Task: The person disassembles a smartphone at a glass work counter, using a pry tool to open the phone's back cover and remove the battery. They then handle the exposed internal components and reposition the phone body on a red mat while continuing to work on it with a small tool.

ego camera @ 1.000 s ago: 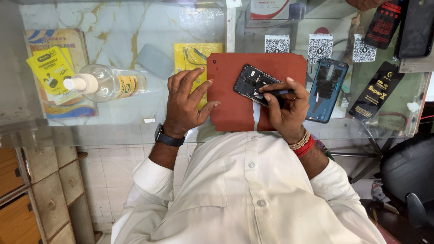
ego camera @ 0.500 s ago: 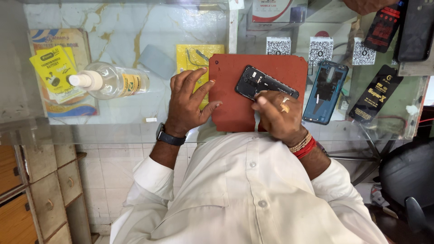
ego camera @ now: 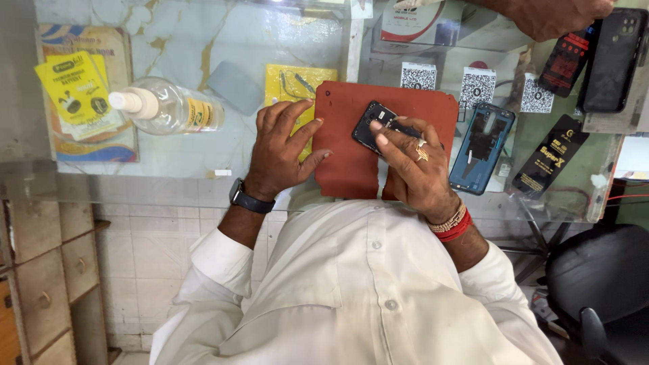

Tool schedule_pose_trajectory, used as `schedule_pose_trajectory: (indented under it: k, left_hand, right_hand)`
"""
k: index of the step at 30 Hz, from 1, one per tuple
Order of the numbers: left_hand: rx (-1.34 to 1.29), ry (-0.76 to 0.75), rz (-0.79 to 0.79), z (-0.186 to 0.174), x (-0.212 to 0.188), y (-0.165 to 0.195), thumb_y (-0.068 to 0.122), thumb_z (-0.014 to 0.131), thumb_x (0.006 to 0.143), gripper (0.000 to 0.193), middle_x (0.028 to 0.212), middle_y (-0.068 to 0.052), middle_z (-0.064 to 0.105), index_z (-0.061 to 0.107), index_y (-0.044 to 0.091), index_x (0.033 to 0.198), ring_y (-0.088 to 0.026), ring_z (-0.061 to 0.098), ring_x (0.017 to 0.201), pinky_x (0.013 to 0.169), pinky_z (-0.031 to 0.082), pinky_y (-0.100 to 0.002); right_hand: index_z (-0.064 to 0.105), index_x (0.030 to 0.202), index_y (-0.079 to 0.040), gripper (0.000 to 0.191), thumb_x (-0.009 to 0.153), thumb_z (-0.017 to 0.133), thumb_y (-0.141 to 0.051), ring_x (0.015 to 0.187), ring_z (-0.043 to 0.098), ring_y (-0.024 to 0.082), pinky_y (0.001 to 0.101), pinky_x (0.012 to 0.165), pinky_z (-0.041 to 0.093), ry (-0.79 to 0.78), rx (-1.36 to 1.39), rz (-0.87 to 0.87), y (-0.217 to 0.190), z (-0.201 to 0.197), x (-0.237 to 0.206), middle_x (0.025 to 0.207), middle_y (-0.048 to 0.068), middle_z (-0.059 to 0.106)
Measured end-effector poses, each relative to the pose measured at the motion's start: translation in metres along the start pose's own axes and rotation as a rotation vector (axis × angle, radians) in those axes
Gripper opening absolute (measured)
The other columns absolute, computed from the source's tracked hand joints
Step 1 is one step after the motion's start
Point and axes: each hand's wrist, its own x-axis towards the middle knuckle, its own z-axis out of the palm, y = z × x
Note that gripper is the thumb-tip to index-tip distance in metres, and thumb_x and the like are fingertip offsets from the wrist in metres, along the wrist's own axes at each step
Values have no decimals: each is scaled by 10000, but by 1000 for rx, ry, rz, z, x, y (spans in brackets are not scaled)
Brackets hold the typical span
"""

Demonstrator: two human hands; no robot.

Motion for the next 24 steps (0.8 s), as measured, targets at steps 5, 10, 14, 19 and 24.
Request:
schedule_pose_trajectory:
  k: [5,10,14,19,24]
  left_hand:
    - [0,10,10,1,-1,-1,438,781,946,475,1451,-144,558,723,46,1207,-338,484,1314,1109,382,-526]
    - [-3,6,6,2,-2,-1,452,776,954,485,1449,-143,559,721,39,1202,-337,485,1319,1110,383,-527]
    - [1,16,7,3,-3,-1,460,770,954,485,1448,-142,559,724,41,1196,-334,484,1319,1111,384,-523]
    - [-9,24,5,2,-3,-2,462,768,961,491,1448,-142,561,727,34,1199,-331,487,1320,1106,388,-519]
    - [18,12,27,3,-3,-2,475,764,950,502,1426,-143,568,724,29,1177,-329,495,1304,1097,387,-522]
  right_hand:
    - [716,1208,-64,350,890,861,-69,724,685,164,492,965,515,54,-50,43,2,-2,-2,794,-25,686]
    - [685,1288,-42,355,947,751,34,845,718,195,490,1057,525,24,23,19,2,1,-5,934,64,756]
    - [745,1196,-79,419,824,909,-179,667,645,155,493,979,492,77,-75,89,2,3,-5,693,-11,650]
    - [662,1287,-41,360,942,722,45,871,724,175,518,1109,471,27,33,83,-2,1,-4,989,66,745]
    - [708,1222,-71,365,876,825,-64,809,702,181,513,1030,473,51,-40,103,-3,2,-4,929,50,725]
